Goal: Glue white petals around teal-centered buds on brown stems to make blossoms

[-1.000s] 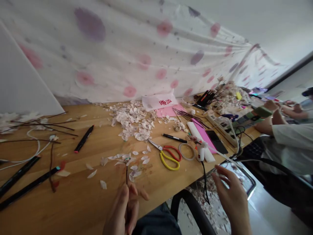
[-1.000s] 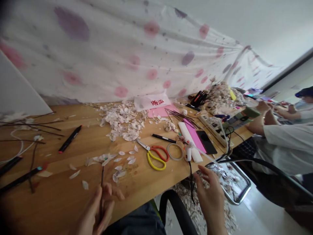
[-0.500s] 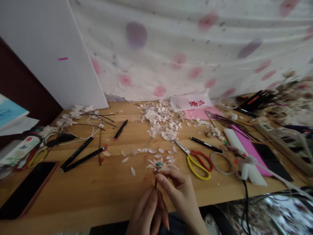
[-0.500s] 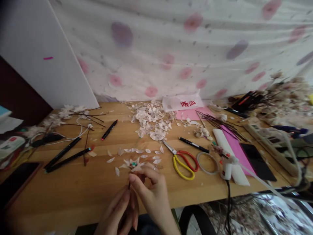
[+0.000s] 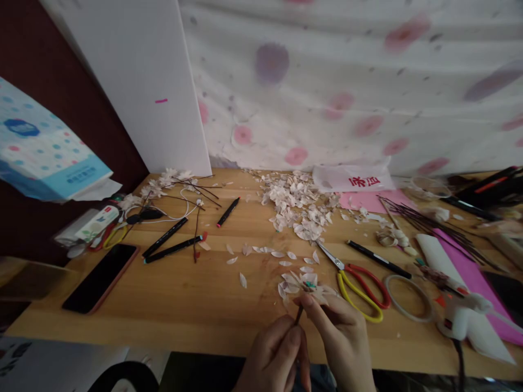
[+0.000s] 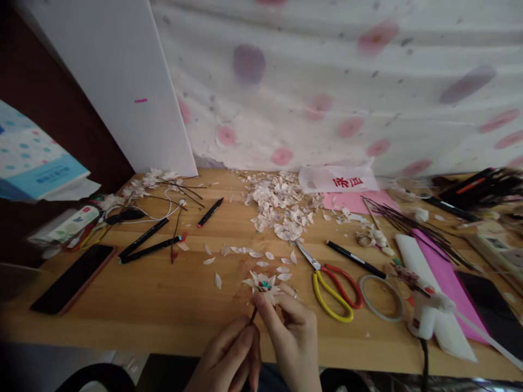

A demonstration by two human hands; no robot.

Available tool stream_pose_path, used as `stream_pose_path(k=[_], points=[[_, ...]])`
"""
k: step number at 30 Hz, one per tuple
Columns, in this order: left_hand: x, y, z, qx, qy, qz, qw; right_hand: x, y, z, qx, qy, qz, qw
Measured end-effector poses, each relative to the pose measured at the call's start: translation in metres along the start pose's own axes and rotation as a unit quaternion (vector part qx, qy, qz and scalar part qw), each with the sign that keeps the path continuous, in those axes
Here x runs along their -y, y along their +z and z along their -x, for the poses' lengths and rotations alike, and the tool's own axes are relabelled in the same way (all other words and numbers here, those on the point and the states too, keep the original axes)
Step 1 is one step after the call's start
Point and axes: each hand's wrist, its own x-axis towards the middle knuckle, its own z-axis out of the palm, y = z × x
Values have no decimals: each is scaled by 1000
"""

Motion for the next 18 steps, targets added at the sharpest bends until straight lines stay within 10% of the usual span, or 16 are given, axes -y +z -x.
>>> stream_pose_path(k=[18], points=[[15, -17, 5, 74, -52, 254, 963, -2, 17, 9, 61, 57, -79, 993]])
